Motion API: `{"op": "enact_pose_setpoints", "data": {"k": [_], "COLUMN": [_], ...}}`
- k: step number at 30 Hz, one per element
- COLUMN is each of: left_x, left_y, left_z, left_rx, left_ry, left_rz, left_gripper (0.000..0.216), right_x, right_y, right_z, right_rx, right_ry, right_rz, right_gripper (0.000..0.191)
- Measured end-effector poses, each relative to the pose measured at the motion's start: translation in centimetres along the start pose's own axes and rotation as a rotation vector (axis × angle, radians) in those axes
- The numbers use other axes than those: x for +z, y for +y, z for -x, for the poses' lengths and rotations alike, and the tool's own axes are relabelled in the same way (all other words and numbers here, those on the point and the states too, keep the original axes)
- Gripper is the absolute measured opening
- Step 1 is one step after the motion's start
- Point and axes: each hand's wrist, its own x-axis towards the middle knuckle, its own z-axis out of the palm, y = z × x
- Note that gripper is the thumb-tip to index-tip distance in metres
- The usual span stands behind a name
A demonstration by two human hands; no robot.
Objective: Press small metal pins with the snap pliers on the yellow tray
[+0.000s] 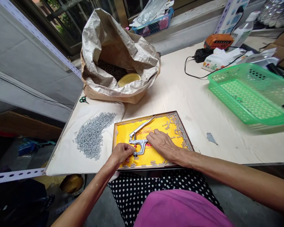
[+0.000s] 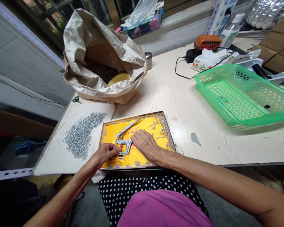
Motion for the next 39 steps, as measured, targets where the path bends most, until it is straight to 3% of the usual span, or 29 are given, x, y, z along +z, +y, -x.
{"op": "enact_pose_setpoints", "data": {"k": [13, 32, 39], "left_x": [0.01, 0.01, 0.59], "left_y": [-0.14, -0.64, -0.95], "left_z": [0.08, -0.23, -0.10], "left_rx": [0.015, 0.049, -0.010], "left_ry": [-0.063, -0.036, 0.016], "left_rz": [-0.010, -0.035, 0.029], "left_gripper": [0.034, 0.034, 0.031], "right_x": [0.67, 0.03, 0.08], "right_y": [0.05, 0.16, 0.15], "right_z": [0.17, 0.02, -0.28], "right_rx": [-0.012, -0.031, -0.049], "right_ry": [0.047, 0.076, 0.068], "right_rz": [0.064, 0.079, 0.072], "right_gripper": [0.011, 0.017, 0.017]}}
